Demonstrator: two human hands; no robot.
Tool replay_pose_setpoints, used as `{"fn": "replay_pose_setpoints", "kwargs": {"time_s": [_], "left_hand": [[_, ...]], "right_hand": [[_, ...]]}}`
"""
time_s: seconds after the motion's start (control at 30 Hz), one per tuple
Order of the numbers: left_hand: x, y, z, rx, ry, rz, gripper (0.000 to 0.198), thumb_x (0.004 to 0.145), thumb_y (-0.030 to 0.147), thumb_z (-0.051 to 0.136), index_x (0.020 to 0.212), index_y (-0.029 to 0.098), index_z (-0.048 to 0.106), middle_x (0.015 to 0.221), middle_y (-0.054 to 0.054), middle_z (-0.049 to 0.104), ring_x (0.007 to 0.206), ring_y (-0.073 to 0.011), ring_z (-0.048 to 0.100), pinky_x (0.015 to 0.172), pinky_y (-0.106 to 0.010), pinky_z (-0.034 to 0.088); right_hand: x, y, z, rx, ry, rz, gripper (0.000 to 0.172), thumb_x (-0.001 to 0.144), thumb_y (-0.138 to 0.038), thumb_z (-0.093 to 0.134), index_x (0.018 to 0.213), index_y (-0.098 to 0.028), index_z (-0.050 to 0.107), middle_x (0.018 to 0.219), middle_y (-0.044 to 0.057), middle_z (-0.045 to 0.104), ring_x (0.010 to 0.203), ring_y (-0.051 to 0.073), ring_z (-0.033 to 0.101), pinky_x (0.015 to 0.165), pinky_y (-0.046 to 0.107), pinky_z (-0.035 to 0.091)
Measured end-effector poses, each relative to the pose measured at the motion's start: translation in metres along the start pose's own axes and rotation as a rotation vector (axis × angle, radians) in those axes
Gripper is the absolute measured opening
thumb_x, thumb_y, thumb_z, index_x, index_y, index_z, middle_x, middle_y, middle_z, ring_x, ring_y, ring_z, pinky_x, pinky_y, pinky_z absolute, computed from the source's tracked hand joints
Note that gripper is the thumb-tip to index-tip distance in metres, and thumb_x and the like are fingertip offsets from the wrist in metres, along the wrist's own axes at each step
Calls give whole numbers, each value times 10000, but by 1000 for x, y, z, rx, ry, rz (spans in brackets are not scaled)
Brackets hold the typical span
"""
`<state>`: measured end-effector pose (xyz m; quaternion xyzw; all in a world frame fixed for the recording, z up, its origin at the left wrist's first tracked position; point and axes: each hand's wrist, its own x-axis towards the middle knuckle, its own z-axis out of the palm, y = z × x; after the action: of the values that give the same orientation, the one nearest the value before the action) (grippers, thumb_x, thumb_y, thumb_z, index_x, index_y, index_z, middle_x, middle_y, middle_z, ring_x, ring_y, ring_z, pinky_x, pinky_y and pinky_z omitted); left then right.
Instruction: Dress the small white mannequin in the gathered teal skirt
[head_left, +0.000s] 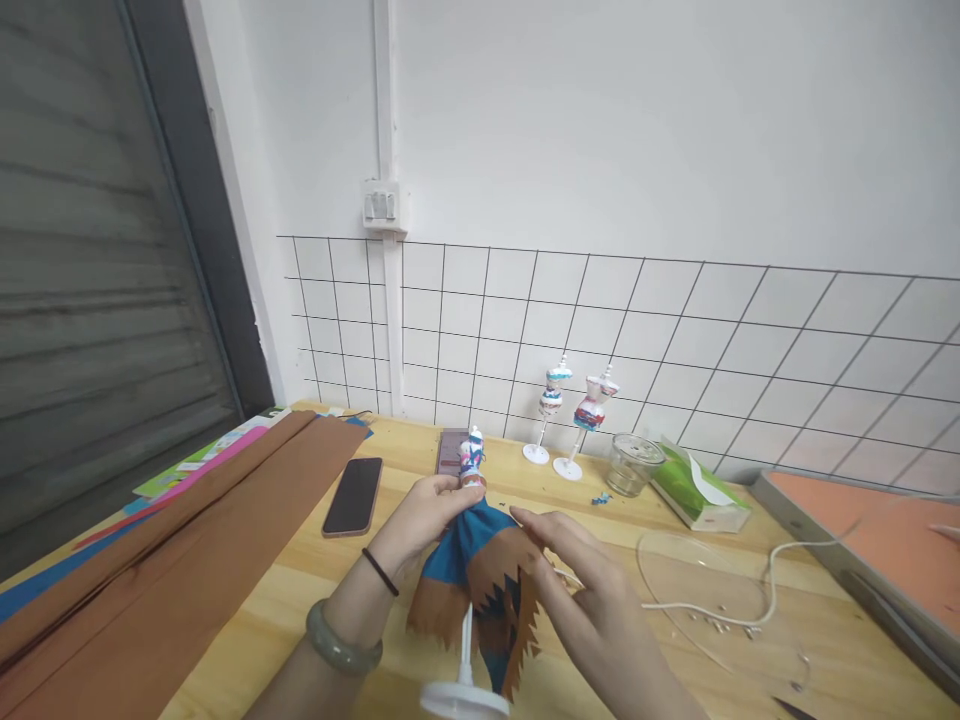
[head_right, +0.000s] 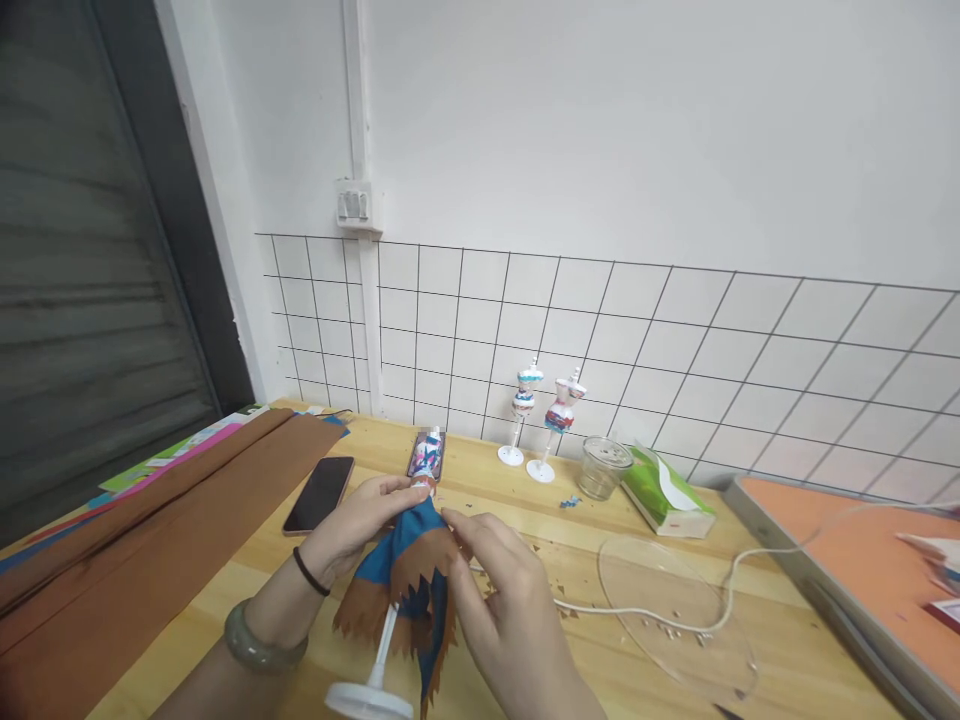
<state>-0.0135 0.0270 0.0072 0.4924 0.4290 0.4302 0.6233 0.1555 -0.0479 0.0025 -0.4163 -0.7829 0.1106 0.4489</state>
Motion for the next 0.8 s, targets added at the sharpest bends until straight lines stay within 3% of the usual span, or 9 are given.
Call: {"fn": "replay_pose_setpoints", "kwargs": {"time_s": [0.23, 0.47, 0.67, 0.8], "left_hand": [[5, -8, 3, -35, -55, -53, 300, 605, 395, 727, 669, 126, 610, 572, 26, 563, 516, -91, 490, 495, -209, 347], [3, -10, 8, -17, -102, -84, 320, 581, 411, 735, 587, 137, 572, 491, 55, 485, 456, -74, 413, 450, -205, 283], [5, -8, 2, 4, -89, -27, 279, 625, 368, 721, 721, 122, 630, 582, 25, 545, 507, -79, 461, 474, -196, 317], [2, -1, 0, -1, -73, 29, 321, 634, 347, 728, 842, 117, 645, 650, 1, 607, 552, -91, 514, 516, -200, 371]], "right_hand": [[-3, 10, 7, -257, -50, -91, 395, 847, -84, 398, 1217, -203, 470, 921, 85, 576, 815, 209, 541, 680, 354, 471], [0, 0, 6, -423, 100, -328, 327, 862, -71, 435, 1156, -189, 517, 825, 77, 567, 715, 180, 496, 593, 316, 410], [-1, -11, 12, -475, 73, -442, 191, 866, -70, 434, 965, -112, 593, 773, 90, 577, 677, 173, 464, 577, 318, 368], [-1, -18, 15, -507, 70, -488, 262, 894, -114, 364, 839, -107, 619, 677, 81, 570, 599, 169, 439, 521, 301, 331]]}}
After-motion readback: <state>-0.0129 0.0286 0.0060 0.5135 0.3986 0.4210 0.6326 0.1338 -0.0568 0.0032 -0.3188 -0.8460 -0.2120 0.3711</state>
